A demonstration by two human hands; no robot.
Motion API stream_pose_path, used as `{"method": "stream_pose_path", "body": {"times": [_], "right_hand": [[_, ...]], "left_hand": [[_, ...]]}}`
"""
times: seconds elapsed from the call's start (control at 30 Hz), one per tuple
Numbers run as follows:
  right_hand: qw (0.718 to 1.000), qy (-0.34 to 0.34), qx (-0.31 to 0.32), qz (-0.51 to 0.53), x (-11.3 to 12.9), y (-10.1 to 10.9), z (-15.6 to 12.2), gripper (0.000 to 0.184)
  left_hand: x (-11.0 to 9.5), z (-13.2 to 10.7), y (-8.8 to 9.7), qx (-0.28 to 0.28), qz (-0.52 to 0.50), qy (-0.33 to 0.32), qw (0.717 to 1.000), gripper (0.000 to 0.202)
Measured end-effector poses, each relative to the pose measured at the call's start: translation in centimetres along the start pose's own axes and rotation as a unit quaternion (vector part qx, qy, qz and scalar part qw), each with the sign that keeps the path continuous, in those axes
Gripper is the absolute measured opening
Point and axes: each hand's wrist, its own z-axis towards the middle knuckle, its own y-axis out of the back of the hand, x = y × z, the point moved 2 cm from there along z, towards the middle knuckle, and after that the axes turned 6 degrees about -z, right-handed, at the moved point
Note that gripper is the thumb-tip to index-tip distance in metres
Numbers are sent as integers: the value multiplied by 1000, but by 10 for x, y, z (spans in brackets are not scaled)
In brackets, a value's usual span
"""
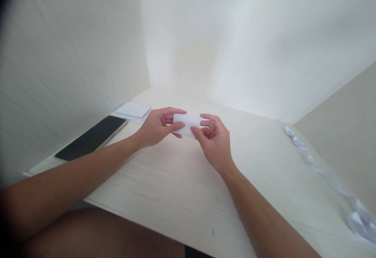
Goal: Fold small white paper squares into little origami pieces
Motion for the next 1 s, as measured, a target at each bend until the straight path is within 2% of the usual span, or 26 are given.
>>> {"method": "stream_pose_path", "body": {"times": [0.13,0.4,0.57,0.77,0.9,1.0], "right_hand": [[1000,7,21,-13,1,1,-1,54],[995,19,81,-46,2,2,-2,49],[995,23,79,-54,3,1,-3,52],[1000,11,29,0,5,1,-1,53],[997,4,69,-34,4,0,-1,35],[990,38,102,-85,5,1,-1,16]], "left_hand": [[-1,0,0,8,-11,18,1000,48],[0,0,2,6,-3,35,999,51],[-1,1,2,-5,-2,38,999,53],[-5,2,4,-23,-11,31,999,53],[-6,2,6,-32,-22,28,999,54],[-6,2,5,-32,-31,27,999,54]]}}
